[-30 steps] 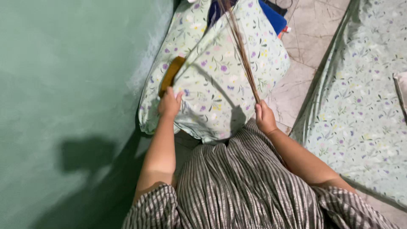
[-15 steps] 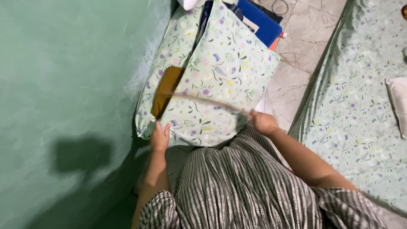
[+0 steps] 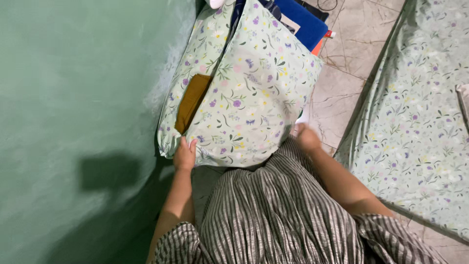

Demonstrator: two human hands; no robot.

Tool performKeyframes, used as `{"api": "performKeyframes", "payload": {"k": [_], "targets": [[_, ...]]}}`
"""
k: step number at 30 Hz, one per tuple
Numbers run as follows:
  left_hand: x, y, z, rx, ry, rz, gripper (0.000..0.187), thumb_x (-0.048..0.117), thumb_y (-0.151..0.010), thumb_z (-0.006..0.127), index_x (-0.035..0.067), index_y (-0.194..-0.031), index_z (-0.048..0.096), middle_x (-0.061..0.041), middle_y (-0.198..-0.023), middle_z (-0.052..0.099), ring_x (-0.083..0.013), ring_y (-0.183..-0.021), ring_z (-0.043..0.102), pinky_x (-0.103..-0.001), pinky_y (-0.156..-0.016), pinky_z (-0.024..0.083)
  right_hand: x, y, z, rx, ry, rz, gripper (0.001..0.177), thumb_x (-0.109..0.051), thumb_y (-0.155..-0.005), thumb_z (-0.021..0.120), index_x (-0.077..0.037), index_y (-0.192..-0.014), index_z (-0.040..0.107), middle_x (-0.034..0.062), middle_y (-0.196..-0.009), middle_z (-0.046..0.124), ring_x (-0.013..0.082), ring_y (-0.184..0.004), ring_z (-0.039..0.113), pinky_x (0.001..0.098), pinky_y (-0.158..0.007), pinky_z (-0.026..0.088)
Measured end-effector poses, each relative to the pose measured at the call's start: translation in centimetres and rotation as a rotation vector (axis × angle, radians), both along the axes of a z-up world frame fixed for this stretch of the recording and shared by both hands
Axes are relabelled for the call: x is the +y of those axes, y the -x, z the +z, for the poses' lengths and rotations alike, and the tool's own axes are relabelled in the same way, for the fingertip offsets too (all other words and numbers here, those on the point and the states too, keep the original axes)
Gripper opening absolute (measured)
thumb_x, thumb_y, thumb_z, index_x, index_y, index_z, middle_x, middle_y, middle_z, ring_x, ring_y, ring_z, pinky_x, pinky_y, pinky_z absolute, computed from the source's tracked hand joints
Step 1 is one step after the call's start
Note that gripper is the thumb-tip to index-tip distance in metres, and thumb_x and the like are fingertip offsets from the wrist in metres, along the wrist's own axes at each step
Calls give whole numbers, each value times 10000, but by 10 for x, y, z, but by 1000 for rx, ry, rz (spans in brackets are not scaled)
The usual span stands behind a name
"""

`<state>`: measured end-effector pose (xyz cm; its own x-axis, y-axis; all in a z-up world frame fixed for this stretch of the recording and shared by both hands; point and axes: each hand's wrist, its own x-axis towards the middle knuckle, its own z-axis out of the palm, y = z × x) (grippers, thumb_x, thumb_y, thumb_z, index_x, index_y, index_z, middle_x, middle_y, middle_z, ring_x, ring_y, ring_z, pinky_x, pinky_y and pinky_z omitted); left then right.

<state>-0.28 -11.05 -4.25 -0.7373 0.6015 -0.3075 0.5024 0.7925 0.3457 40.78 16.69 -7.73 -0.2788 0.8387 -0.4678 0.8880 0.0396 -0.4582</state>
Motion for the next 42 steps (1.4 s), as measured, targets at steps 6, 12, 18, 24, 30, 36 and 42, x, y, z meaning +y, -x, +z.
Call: {"api": "performKeyframes", "payload": {"k": [6,12,18,24,30,36,42], "targets": [[26,-25,13,445,10,-155,632,455,-1015,564,116,-1533,436,-108,-1639,388,-301,-1546,345,-537,-1242,248,5,4,-8,124,25,-25,550,-392,-1137,259,3,-1146,643,335,-1113,672,469,-1074,648,521,-984,469],[65,-62,24,333,-57,-376,909,578,-951,559,82,-1629,212,-94,-1715,160,-288,-1581,105,-547,-1248,26,-1,10,-19,-35,3,316,483,-405,-1077,317,-48,-1177,627,265,-1130,689,436,-1067,648,522,-925,480],[70,-61,32,188,-19,-344,1040,681,-889,568,92,-1628,134,-78,-1723,98,-277,-1583,28,-546,-1243,-26,36,-5,-24,84,-141,-121,519,-423,-1104,338,-18,-1187,651,327,-1080,683,490,-1046,643,542,-918,492],[73,-62,29,134,82,-336,1065,705,-900,532,115,-1646,53,-48,-1731,21,-255,-1593,-40,-535,-1250,-56,-8,1,-21,22,-24,318,538,-432,-1051,281,-58,-1184,643,286,-1095,687,485,-1029,641,555,-932,469],[75,-58,28,123,124,-355,1050,724,-922,474,129,-1647,0,-37,-1729,-52,-239,-1582,-94,-516,-1244,-87,38,-5,1,113,-123,-162,527,-448,-1129,330,-31,-1181,647,305,-1111,690,492,-1088,649,560,-952,503],[76,-59,30,104,149,-346,1055,727,-920,476,142,-1649,-12,-29,-1733,-64,-236,-1587,-100,-516,-1248,-88,-7,20,-4,-87,38,365,559,-452,-1079,273,-59,-1195,654,306,-1098,679,503,-1031,641,566,-918,490],[75,-58,28,90,156,-350,1063,727,-916,480,136,-1647,-17,-29,-1732,-68,-239,-1585,-104,-519,-1244,-91,48,-11,-8,51,20,-302,622,-488,-1084,259,6,-1155,629,324,-1067,679,508,-996,661,568,-862,518]]}}
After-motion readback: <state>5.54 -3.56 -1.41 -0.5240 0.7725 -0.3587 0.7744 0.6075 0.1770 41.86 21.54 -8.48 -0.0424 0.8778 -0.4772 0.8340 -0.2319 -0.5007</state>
